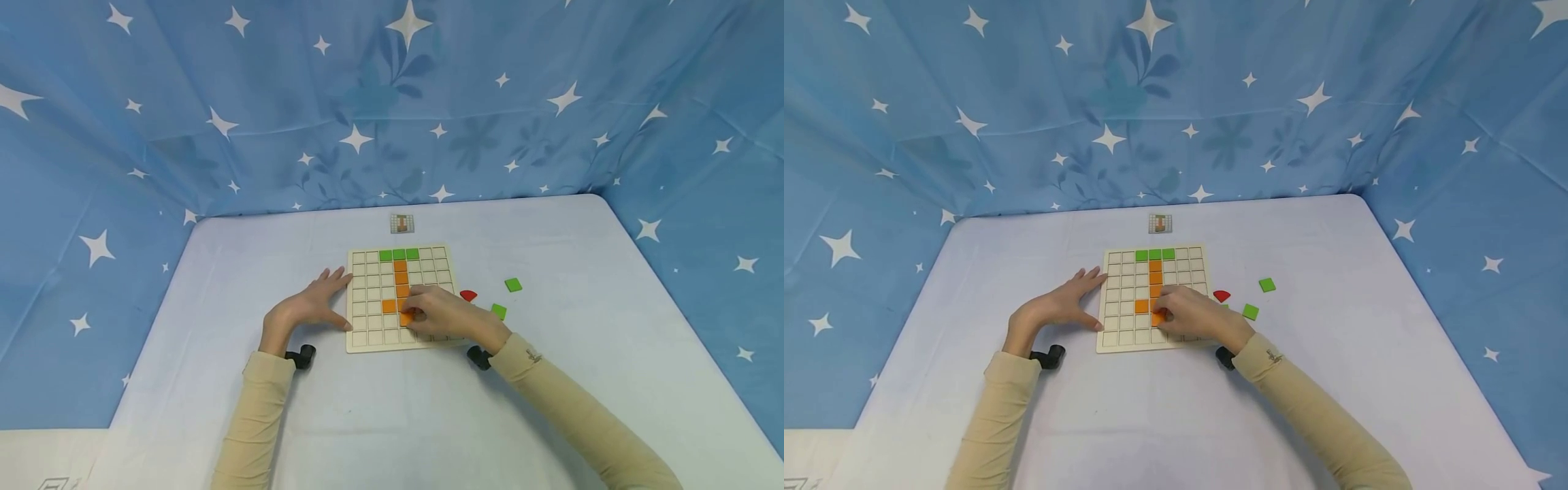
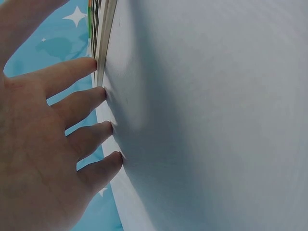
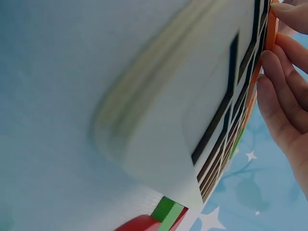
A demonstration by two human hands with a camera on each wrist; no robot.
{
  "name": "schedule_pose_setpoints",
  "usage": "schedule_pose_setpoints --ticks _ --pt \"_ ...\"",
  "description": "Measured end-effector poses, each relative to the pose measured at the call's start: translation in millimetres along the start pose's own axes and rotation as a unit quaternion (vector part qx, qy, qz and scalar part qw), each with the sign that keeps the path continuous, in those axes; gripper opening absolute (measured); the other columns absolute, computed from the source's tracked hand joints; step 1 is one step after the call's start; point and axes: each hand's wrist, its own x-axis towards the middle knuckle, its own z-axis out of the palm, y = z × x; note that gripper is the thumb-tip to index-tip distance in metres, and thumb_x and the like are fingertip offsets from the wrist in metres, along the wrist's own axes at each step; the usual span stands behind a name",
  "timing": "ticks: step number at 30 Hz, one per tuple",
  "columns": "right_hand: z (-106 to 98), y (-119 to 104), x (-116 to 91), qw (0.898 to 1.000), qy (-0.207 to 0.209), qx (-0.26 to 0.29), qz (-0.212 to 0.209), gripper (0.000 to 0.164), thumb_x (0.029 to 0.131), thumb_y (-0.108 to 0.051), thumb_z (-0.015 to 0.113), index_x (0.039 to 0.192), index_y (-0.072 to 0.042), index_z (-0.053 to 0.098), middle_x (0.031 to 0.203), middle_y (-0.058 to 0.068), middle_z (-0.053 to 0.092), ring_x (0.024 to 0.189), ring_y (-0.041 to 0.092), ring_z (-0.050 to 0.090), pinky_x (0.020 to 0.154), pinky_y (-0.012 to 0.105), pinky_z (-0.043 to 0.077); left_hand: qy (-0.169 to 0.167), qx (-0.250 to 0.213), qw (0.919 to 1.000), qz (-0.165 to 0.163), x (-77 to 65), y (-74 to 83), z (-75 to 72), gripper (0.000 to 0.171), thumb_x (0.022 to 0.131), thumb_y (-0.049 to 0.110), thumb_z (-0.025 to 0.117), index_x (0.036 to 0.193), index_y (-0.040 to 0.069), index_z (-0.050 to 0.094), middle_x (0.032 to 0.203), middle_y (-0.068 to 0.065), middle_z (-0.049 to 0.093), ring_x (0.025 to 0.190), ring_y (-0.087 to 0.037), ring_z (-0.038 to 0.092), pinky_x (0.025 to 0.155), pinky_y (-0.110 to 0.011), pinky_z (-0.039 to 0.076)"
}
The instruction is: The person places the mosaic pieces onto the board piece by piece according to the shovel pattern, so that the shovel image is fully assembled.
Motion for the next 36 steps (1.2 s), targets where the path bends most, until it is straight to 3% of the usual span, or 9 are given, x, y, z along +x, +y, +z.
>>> schedule_pose_setpoints --ticks 19,26,32,36 --pt "-1.9 -3.6 -2.4 1.0 -0.003 -0.029 -0.007 0.022 0.091 -0.018 0.08 0.11 -0.007 0.079 0.096 0.001 0.065 0.079 0.01 0.049 0.073 0.023 0.048 0.004 0.001 1.0 0.002 1.4 -0.5 0.0 0.111 0.079 0.029 0.089 0.166 0.014 0.022 0.174 -0.011 0.004 0.16 -0.038 -0.007 0.126 -0.067 0.004" --pt "-3.8 1.5 -10.9 0.999 0.004 0.032 -0.009 0.018 0.092 -0.011 0.077 0.11 -0.007 0.078 0.103 0.002 0.074 0.091 0.014 0.067 0.082 0.028 0.059 0.003 -0.002 1.0 -0.002 2.1 -1.8 2.2 0.112 0.078 0.029 0.09 0.166 0.015 0.022 0.175 -0.01 0.004 0.16 -0.038 -0.007 0.125 -0.069 0.005" --pt "-6.0 6.5 -18.1 0.998 0.012 0.064 0.002 0.017 0.093 -0.011 0.076 0.109 -0.009 0.078 0.105 0.0 0.074 0.091 0.012 0.066 0.082 0.026 0.058 0.001 0.0 1.0 0.001 0.7 -0.4 1.6 0.111 0.079 0.029 0.089 0.166 0.014 0.021 0.175 -0.01 0.003 0.16 -0.037 -0.008 0.126 -0.067 0.003" --pt "-10.2 9.5 -24.4 0.997 0.023 0.074 0.011 0.021 0.092 -0.01 0.076 0.113 -0.008 0.077 0.108 0.0 0.075 0.097 0.015 0.068 0.084 0.032 0.06 0.001 0.003 1.0 0.003 2.2 -0.7 0.9 0.111 0.079 0.028 0.089 0.166 0.013 0.021 0.174 -0.011 0.003 0.16 -0.038 -0.008 0.125 -0.068 0.004"
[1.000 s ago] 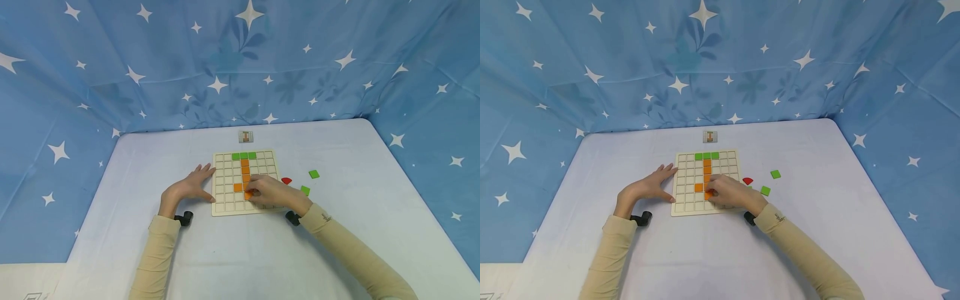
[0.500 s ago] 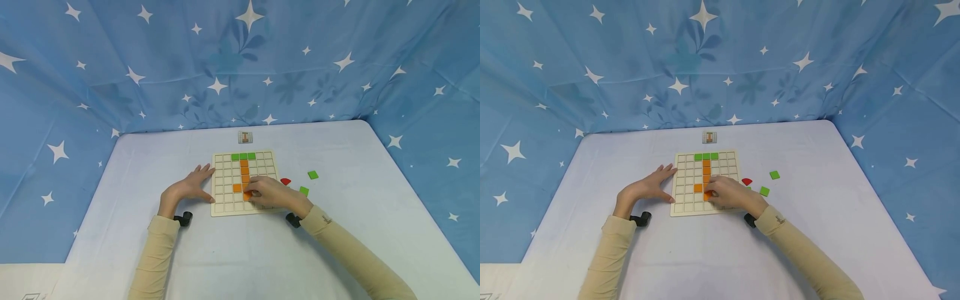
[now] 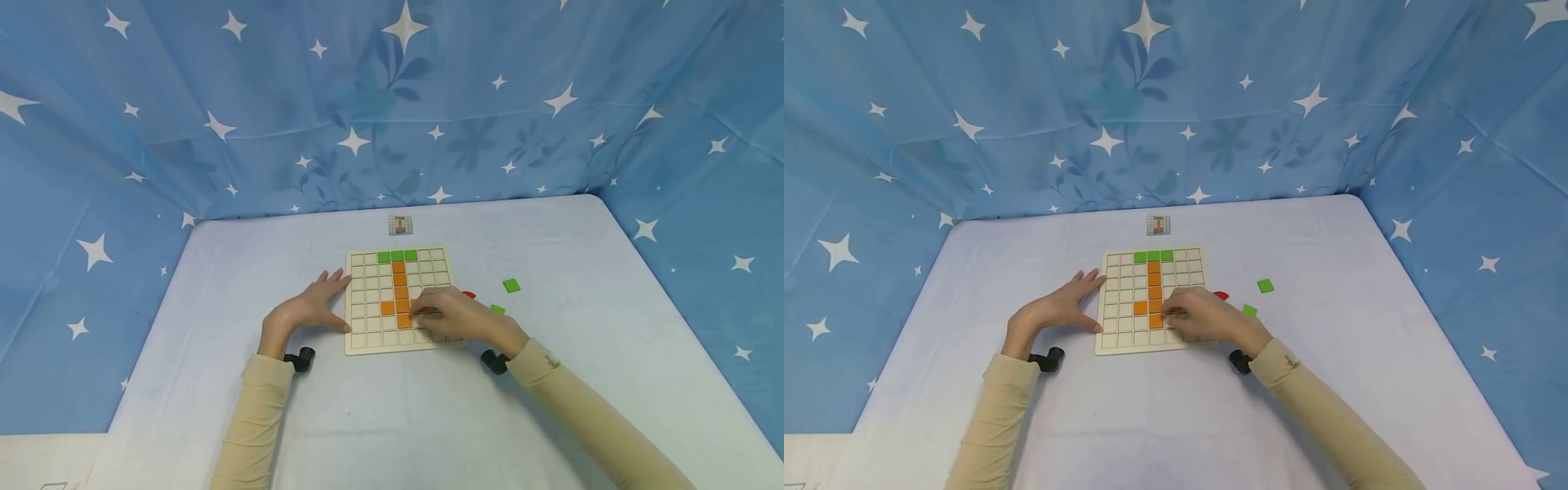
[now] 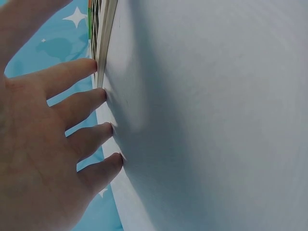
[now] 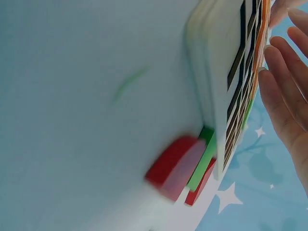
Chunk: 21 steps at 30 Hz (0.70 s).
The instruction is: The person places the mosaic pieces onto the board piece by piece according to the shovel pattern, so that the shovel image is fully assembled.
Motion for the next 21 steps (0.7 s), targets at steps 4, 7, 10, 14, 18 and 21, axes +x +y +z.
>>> schedule_pose_setpoints --ticks 4,7,10,14,18,21 --pt "-5.4 4.8 -6.1 1.0 0.005 0.014 0.027 0.024 0.093 -0.011 0.076 0.117 -0.008 0.077 0.111 0.001 0.075 0.098 0.016 0.068 0.084 0.036 0.059 0.001 -0.002 1.0 -0.002 0.1 0.0 0.1 0.111 0.079 0.028 0.089 0.166 0.014 0.022 0.174 -0.011 0.004 0.16 -0.039 -0.007 0.125 -0.069 0.005" --pt "-8.4 9.9 -11.3 0.999 0.008 0.02 0.046 0.026 0.092 -0.012 0.077 0.118 -0.007 0.076 0.111 0.001 0.075 0.092 0.013 0.066 0.08 0.032 0.059 0.002 -0.005 1.0 -0.006 -0.5 0.3 0.2 0.111 0.079 0.029 0.09 0.166 0.014 0.022 0.175 -0.01 0.005 0.16 -0.038 -0.007 0.126 -0.068 0.005" --pt "-11.6 15.5 -18.3 0.998 0.018 0.023 0.056 0.027 0.091 -0.012 0.078 0.118 -0.006 0.076 0.108 0.002 0.075 0.085 0.009 0.063 0.074 0.027 0.057 0.002 -0.003 1.0 -0.005 -0.7 1.5 0.4 0.111 0.078 0.029 0.09 0.166 0.014 0.022 0.174 -0.011 0.005 0.16 -0.038 -0.006 0.125 -0.069 0.006" --pt "-15.4 21.5 -27.6 0.997 0.03 0.02 0.069 0.027 0.091 -0.012 0.079 0.117 -0.006 0.075 0.106 0.002 0.075 0.082 0.008 0.061 0.071 0.025 0.055 0.001 0.004 1.0 -0.006 -0.3 2.0 0.3 0.111 0.079 0.03 0.089 0.166 0.015 0.021 0.175 -0.01 0.004 0.16 -0.037 -0.007 0.126 -0.067 0.005" --pt "-17.7 26.9 -35.4 0.995 0.034 0.024 0.088 0.027 0.091 -0.012 0.078 0.117 -0.005 0.075 0.102 0.0 0.073 0.08 0.01 0.059 0.066 0.024 0.054 0.002 0.007 1.0 -0.004 -0.2 2.2 0.6 0.112 0.079 0.03 0.089 0.166 0.014 0.021 0.175 -0.01 0.003 0.16 -0.037 -0.007 0.127 -0.065 0.004" --pt "-19.1 31.2 -40.1 0.994 0.041 0.022 0.096 0.026 0.091 -0.011 0.078 0.116 -0.005 0.075 0.099 -0.001 0.072 0.079 0.009 0.059 0.066 0.023 0.054 0.003 0.005 1.0 -0.001 -0.4 2.9 1.0 0.112 0.079 0.031 0.09 0.166 0.013 0.021 0.174 -0.011 0.004 0.16 -0.038 -0.007 0.127 -0.066 0.004"
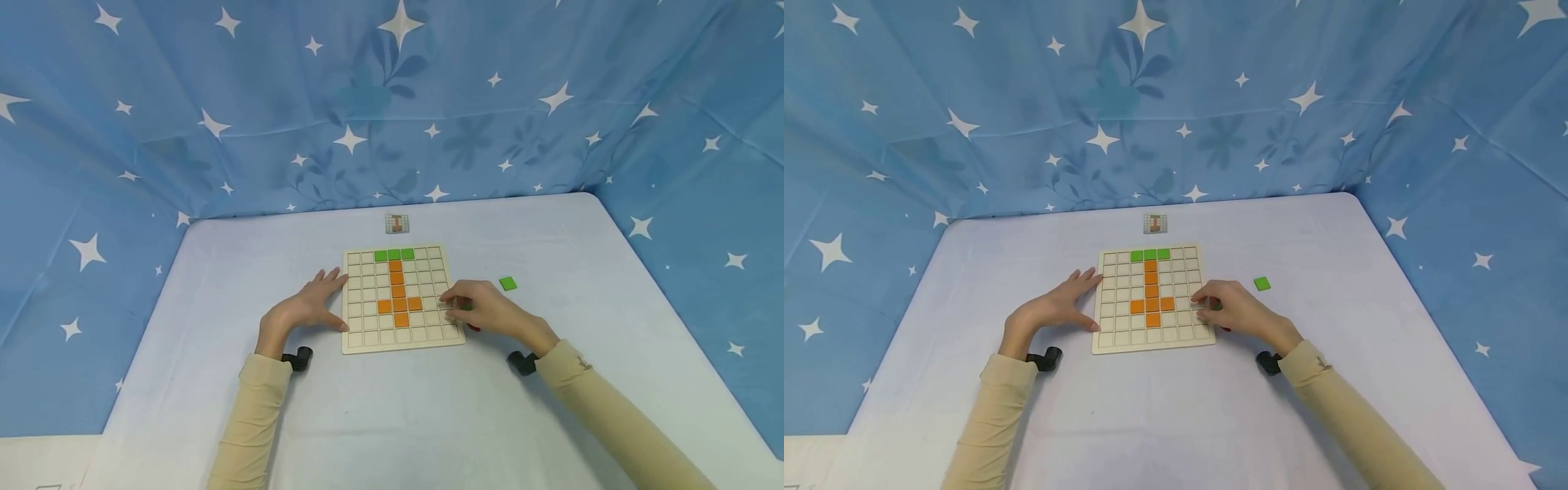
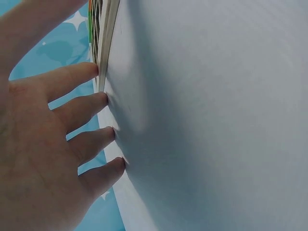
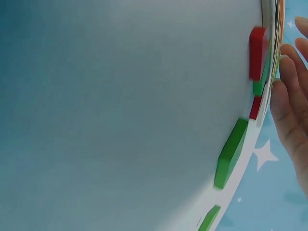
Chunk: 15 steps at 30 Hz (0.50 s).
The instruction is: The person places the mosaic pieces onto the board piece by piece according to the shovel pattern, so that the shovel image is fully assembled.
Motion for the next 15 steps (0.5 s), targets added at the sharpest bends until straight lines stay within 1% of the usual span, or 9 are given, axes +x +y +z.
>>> schedule_pose_setpoints --ticks 4,7,10,15 --pt "-2.9 5.9 -2.9 1.0 0.012 -0.004 0.009 0.026 0.089 -0.009 0.079 0.115 -0.005 0.076 0.1 0.0 0.072 0.082 0.009 0.061 0.072 0.024 0.056 0.0 0.001 1.0 -0.003 -0.4 0.2 0.0 0.112 0.079 0.031 0.089 0.166 0.013 0.021 0.174 -0.011 0.004 0.16 -0.039 -0.007 0.126 -0.067 0.004" --pt "-5.6 10.1 -4.7 1.0 0.018 -0.002 0.016 0.026 0.089 -0.008 0.079 0.115 -0.004 0.076 0.101 0.0 0.072 0.084 0.01 0.062 0.074 0.026 0.057 0.001 0.001 1.0 -0.004 -0.4 -0.3 0.3 0.112 0.079 0.031 0.089 0.166 0.013 0.021 0.174 -0.011 0.003 0.16 -0.039 -0.008 0.126 -0.067 0.004" --pt "-8.8 13.4 -6.1 1.0 0.025 -0.008 0.014 0.025 0.089 -0.006 0.078 0.113 -0.003 0.076 0.101 0.002 0.073 0.085 0.011 0.063 0.075 0.028 0.058 0.002 0.001 1.0 -0.004 -0.6 -0.7 0.6 0.112 0.079 0.03 0.089 0.166 0.013 0.021 0.174 -0.011 0.003 0.16 -0.038 -0.008 0.127 -0.065 0.003" --pt "-13.0 16.4 -8.0 0.999 0.03 -0.023 0.007 0.021 0.088 -0.005 0.08 0.109 -0.003 0.077 0.099 0.004 0.074 0.082 0.013 0.064 0.073 0.029 0.058 0.003 -0.002 1.0 -0.002 -0.7 0.7 -0.2 0.112 0.078 0.031 0.09 0.166 0.013 0.021 0.174 -0.012 0.004 0.16 -0.039 -0.007 0.127 -0.065 0.002"
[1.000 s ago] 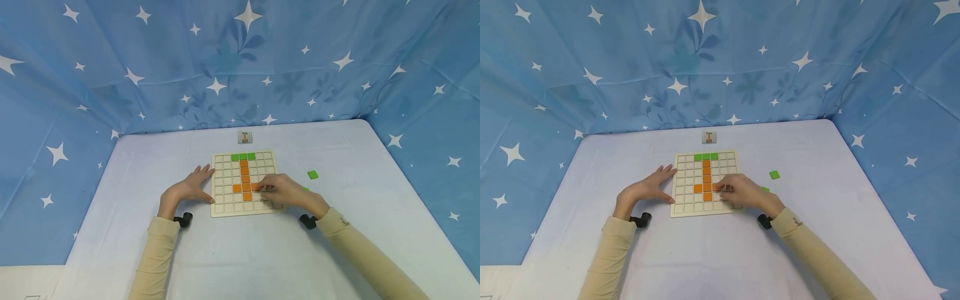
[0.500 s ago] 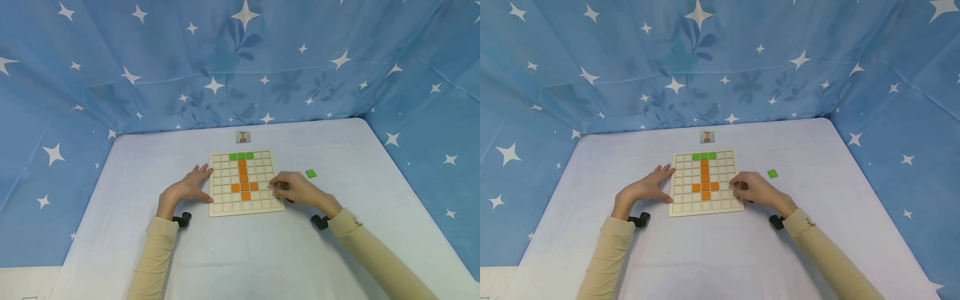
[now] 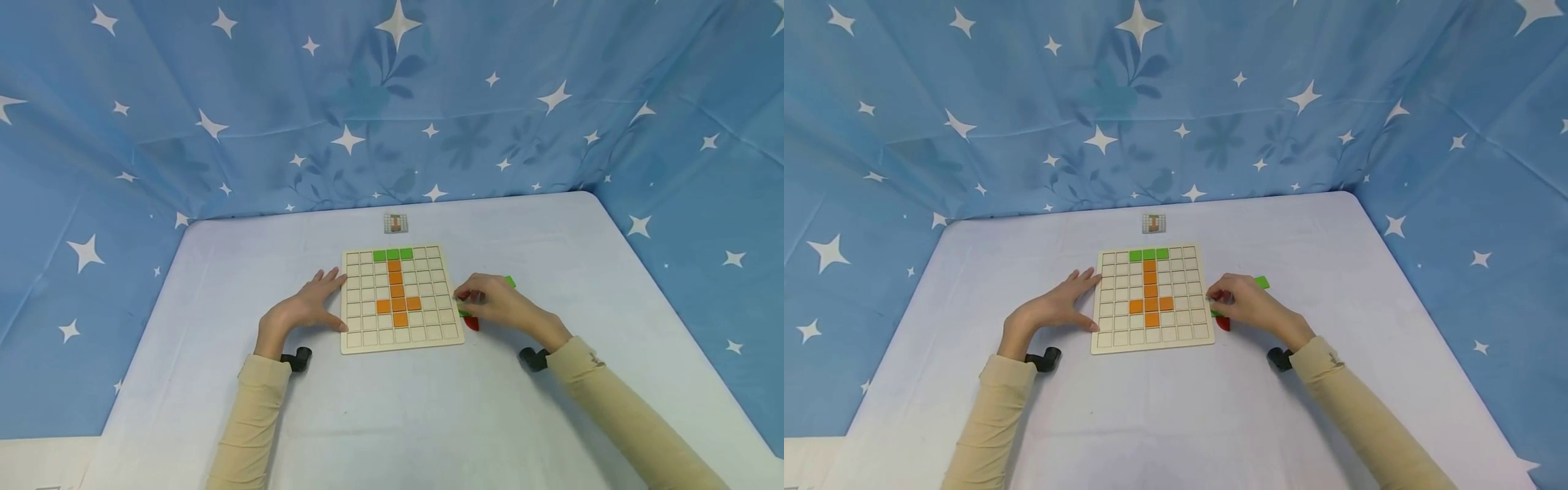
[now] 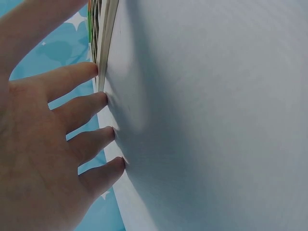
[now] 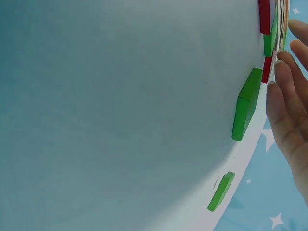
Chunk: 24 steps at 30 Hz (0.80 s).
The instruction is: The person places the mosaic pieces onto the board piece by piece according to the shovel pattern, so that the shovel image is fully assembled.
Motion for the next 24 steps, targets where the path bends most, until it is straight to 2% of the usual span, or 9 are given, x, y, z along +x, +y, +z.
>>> schedule_pose_setpoints --ticks 5,10,16,24 --pt "-1.4 0.7 -2.1 1.0 -0.008 -0.005 0.002 0.022 0.085 -0.005 0.081 0.107 -0.002 0.078 0.096 0.003 0.073 0.08 0.015 0.062 0.068 0.027 0.056 0.0 -0.002 1.0 0.001 0.3 0.6 -0.5 0.112 0.079 0.03 0.089 0.166 0.013 0.021 0.174 -0.011 0.003 0.16 -0.038 -0.008 0.127 -0.066 0.003" --pt "-2.4 0.5 -3.5 1.0 -0.026 -0.011 0.01 0.023 0.085 -0.006 0.081 0.108 -0.004 0.078 0.095 0.002 0.071 0.077 0.01 0.06 0.067 0.022 0.054 0.0 0.0 1.0 0.003 -0.3 1.1 -1.2 0.112 0.079 0.029 0.089 0.166 0.012 0.022 0.174 -0.012 0.003 0.16 -0.039 -0.007 0.127 -0.066 0.003" --pt "-2.5 0.5 -4.7 0.999 -0.046 -0.014 0.019 0.026 0.085 -0.006 0.081 0.111 -0.004 0.078 0.098 0.002 0.07 0.077 0.012 0.057 0.066 0.022 0.052 0.0 0.002 1.0 -0.002 -0.9 0.9 -0.5 0.112 0.078 0.03 0.09 0.166 0.012 0.022 0.174 -0.012 0.004 0.16 -0.039 -0.007 0.127 -0.066 0.003" --pt "-1.7 2.9 -7.0 0.998 -0.044 -0.034 0.02 0.023 0.084 -0.005 0.081 0.107 -0.004 0.079 0.094 0.001 0.069 0.077 0.012 0.056 0.068 0.023 0.052 -0.001 0.002 1.0 -0.005 0.4 0.5 0.4 0.112 0.078 0.031 0.09 0.166 0.013 0.021 0.174 -0.012 0.003 0.16 -0.038 -0.007 0.127 -0.066 0.003"
